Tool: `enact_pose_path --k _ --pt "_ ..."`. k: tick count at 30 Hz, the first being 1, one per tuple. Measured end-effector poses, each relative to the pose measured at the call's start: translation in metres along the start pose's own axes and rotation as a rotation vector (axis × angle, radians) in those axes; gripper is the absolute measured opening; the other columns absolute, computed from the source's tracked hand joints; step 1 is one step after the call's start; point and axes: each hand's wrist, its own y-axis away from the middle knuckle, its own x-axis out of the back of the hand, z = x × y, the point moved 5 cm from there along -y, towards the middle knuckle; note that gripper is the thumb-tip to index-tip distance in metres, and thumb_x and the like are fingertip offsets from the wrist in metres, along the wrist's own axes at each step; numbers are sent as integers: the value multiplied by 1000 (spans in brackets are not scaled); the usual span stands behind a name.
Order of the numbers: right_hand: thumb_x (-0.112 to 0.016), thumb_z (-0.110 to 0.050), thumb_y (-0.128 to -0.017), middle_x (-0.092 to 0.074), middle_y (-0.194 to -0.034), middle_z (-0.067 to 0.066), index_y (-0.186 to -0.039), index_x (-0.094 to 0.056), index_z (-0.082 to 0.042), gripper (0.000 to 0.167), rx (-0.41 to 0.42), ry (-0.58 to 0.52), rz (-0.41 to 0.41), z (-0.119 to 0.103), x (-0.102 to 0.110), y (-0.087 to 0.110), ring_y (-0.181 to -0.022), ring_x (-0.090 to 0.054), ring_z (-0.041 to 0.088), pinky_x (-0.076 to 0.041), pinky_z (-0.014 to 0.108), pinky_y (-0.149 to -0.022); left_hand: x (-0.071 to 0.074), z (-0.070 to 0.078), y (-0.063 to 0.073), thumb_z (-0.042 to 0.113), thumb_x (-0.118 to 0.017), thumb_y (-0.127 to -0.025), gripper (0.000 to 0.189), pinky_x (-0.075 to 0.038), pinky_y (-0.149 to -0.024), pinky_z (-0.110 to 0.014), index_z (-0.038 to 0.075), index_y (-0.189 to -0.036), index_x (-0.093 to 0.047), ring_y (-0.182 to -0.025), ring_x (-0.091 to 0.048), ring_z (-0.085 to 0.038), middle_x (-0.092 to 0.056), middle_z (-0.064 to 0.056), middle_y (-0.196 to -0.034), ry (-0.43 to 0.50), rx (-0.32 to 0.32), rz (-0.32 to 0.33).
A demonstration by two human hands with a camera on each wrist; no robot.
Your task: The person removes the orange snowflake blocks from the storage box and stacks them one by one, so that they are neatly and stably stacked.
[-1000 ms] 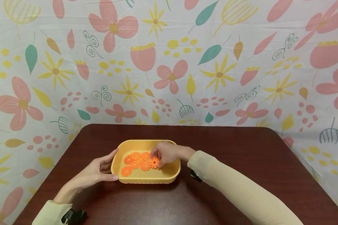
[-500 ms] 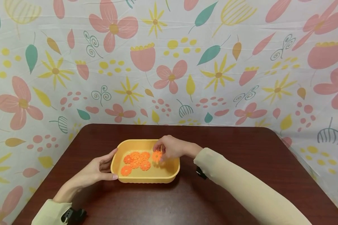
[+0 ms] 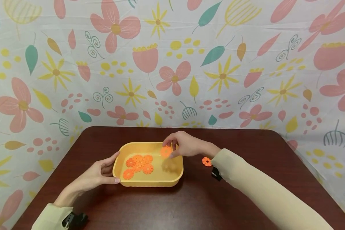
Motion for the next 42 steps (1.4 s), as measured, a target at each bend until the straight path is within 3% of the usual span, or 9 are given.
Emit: enact_pose_path --k 6,17,29,42 --pt "-88 -12 -87 -69 -91 -2 -122 -74 -9 37 -25 -18 49 14 22 25 -80 -63 17 -55 32 -73 -1 0 -2 8 -82 -92 102 -56 -98 -34 8 -169 -16 -146 -39 -48 -19 -24 -171 1 -7 -10" --pt "-88 -12 -88 -69 -95 2 -122 -72 -9 38 -134 -32 123 51 43 75 -82 -63 21 -56 38 -79 -2 0 -2 8 -83 -91 103 -56 -98 -34 8 -169 -16 -146 -40 -48 -19 -24 -171 -9 -6 -6" --pt "-89 -12 -87 -66 -95 7 -122 -72 -4 40 -218 -59 165 99 38 127 -82 -58 25 -50 33 -70 0 2 -2 8 -84 -91 103 -57 -95 -34 7 -169 -16 -142 -45 -48 -22 -24 -170 -25 -3 4" --pt "-89 -14 -87 -64 -99 5 -120 -72 -5 38 -208 -68 160 117 20 140 -85 -56 28 -49 31 -70 0 1 0 7 -83 -91 103 -57 -95 -35 7 -169 -16 -143 -43 -49 -20 -24 -171 -5 -3 -3"
